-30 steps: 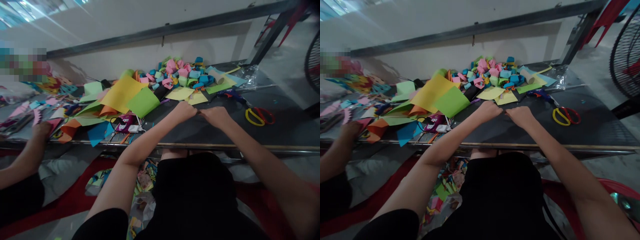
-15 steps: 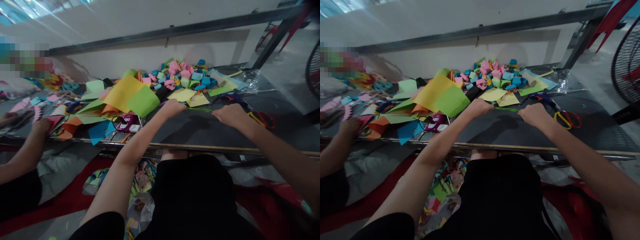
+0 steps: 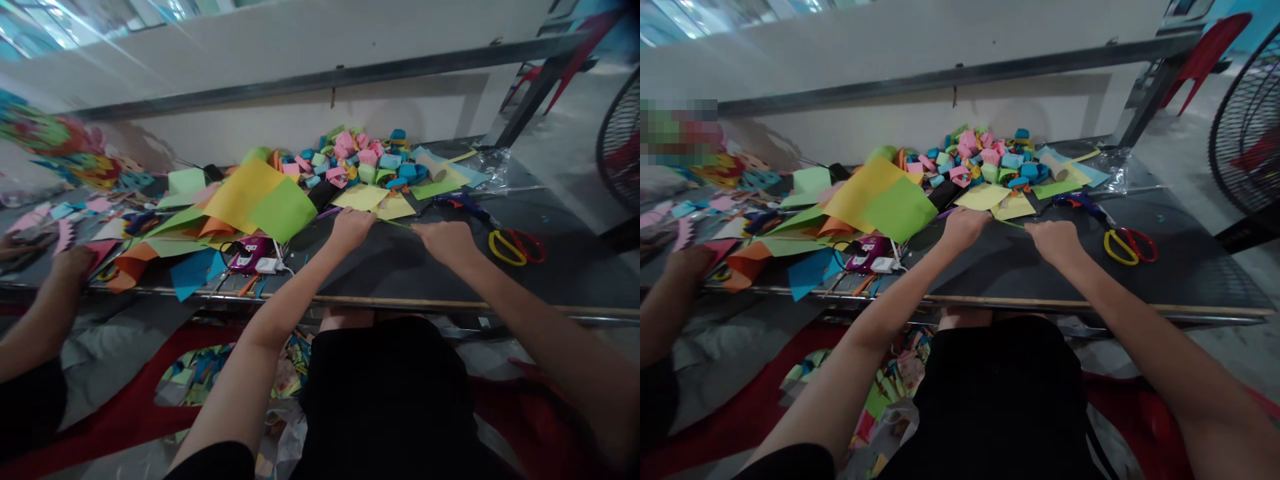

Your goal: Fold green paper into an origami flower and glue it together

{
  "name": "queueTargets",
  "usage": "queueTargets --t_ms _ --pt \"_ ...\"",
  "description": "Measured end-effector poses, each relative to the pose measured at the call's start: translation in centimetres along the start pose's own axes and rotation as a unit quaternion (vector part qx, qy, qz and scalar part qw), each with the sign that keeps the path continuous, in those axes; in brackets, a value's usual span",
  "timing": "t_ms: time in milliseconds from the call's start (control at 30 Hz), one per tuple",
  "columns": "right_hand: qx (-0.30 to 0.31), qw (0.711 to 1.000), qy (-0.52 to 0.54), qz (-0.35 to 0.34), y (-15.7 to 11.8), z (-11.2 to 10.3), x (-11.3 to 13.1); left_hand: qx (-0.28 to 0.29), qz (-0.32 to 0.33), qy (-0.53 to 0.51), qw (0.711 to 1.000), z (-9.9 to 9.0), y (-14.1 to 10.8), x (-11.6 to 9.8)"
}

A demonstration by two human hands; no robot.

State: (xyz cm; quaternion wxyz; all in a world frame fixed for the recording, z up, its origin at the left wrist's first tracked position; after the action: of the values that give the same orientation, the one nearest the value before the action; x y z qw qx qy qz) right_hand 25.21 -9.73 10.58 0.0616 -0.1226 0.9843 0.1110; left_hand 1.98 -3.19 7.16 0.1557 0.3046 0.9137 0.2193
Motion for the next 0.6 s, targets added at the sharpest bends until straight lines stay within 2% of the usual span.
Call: queueTargets --t_ms 100,133,167,200,267,333,367,433,600 --pt "-0.007 0.996 0.084 0.031 0.0 1.0 -0.7 -0.096 -0.161 -0.064 0.980 0.4 -0.8 2.5" --pt "-0.009 0.989 0.141 0.031 0.0 1.5 -0.8 -0.122 -0.196 -0.103 0.968 0.8 -1.0 3.0" --pt "-0.011 0.978 0.206 0.030 0.0 2.0 -0.7 -0.130 -0.195 -0.149 0.961 1.3 -1.1 3.1" --pt "-0.017 0.962 0.269 0.030 -0.1 2.5 -0.4 -0.115 -0.168 -0.204 0.958 1.9 -1.1 2.8" --pt "-0.039 0.929 0.365 0.041 -0.5 3.6 0.6 -0.021 -0.080 -0.328 0.941 3.2 -1.0 1.3" --pt "-0.067 0.911 0.403 0.056 -1.3 4.7 1.7 0.086 -0.038 -0.439 0.894 4.6 -0.7 -0.6" --pt "-0.078 0.907 0.409 0.065 -1.6 5.2 2.1 0.111 -0.032 -0.484 0.868 5.2 -0.5 -1.4" --pt "-0.088 0.901 0.418 0.078 -2.1 5.9 2.6 0.121 -0.051 -0.535 0.835 6.1 -0.1 -2.5" --pt "-0.056 0.888 0.452 0.063 -1.4 6.7 2.2 0.072 -0.138 -0.535 0.831 7.2 0.0 -2.6"
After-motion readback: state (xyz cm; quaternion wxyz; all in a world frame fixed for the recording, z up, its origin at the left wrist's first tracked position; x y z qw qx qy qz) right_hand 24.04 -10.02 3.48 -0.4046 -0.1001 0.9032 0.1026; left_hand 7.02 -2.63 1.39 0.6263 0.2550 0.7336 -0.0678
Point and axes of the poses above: each hand's wrist, its own y-axis towards the middle knuckle, its own z-axis out of the palm, x = y × z, the point moved 2 cm from there along y, towards the middle knuckle, and after that the axes turned 3 degrees about -x, right-handed, at the moved point
